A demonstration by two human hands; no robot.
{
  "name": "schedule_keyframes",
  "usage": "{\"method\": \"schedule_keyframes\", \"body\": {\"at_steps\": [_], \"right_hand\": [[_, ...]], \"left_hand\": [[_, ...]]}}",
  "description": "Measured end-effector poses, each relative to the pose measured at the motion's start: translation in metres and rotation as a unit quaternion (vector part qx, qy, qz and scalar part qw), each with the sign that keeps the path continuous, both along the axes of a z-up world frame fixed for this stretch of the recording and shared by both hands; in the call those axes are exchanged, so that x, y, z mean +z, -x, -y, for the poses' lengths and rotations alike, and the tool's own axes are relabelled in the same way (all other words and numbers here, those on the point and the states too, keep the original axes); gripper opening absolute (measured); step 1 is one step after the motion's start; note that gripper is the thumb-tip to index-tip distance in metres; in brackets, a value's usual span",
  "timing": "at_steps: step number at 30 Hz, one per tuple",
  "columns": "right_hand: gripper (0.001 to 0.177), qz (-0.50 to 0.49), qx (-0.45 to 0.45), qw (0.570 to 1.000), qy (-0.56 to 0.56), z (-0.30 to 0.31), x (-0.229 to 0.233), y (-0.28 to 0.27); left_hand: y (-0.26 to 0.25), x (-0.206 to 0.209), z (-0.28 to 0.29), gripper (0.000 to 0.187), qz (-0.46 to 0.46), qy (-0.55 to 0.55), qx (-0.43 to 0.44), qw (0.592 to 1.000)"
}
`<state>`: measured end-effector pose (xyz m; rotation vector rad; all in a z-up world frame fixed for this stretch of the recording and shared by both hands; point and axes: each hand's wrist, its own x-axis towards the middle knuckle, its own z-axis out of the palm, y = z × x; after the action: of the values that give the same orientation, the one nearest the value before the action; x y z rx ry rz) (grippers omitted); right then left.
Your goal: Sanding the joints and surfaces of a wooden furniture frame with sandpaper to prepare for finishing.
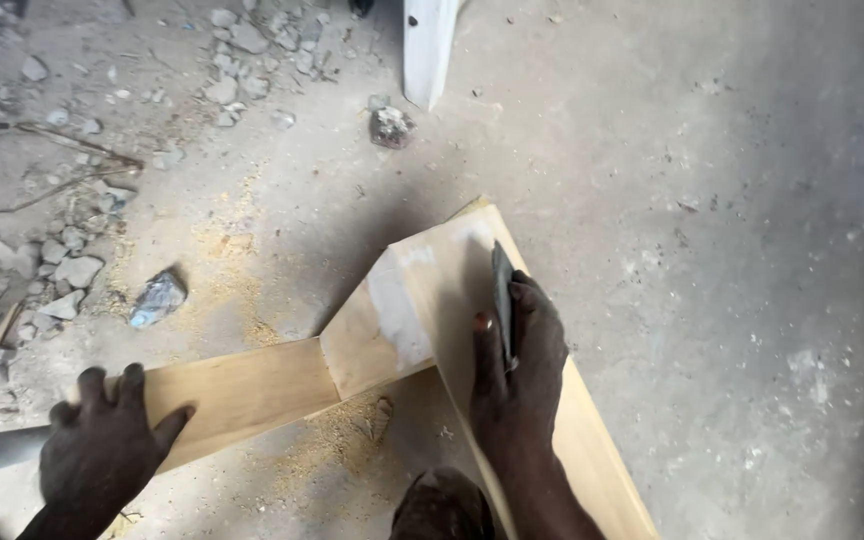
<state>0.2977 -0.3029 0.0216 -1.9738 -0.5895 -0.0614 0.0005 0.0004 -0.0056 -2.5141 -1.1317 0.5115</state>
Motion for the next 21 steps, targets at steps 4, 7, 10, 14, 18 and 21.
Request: {"method": "schedule_keyframes", "body": {"at_steps": [4, 7, 10, 14, 18, 21], "right_hand": [[0.042, -0.054, -0.033, 0.998, -0.023, -0.005, -0.006, -0.01], [0.039, -0.103, -0.06, 0.993, -0.008, -0.007, -0.002, -0.012], [0.038, -0.109, -0.027, 0.992, -0.052, -0.013, -0.004, -0.014], [0.036, -0.106, 0.034, 0.991, -0.08, -0.014, -0.01, -0.012], [0.036, -0.058, 0.064, 0.992, -0.087, -0.016, -0.008, -0.026], [0.036, -0.061, 0.08, 0.993, -0.068, -0.012, -0.016, -0.024]], "left_hand": [[-0.005, -0.007, -0.006, 0.09, -0.029, 0.018, 0.031, 0.999], [-0.002, -0.009, -0.005, 0.09, -0.003, 0.013, 0.025, 1.0], [-0.016, 0.002, -0.002, 0.088, 0.006, 0.034, 0.054, 0.998], [-0.019, 0.002, 0.008, 0.082, 0.015, 0.038, 0.068, 0.997], [-0.018, -0.005, 0.003, 0.07, 0.047, -0.023, 0.027, 0.998], [-0.019, -0.002, 0.003, 0.068, 0.126, 0.027, 0.065, 0.989]]}}
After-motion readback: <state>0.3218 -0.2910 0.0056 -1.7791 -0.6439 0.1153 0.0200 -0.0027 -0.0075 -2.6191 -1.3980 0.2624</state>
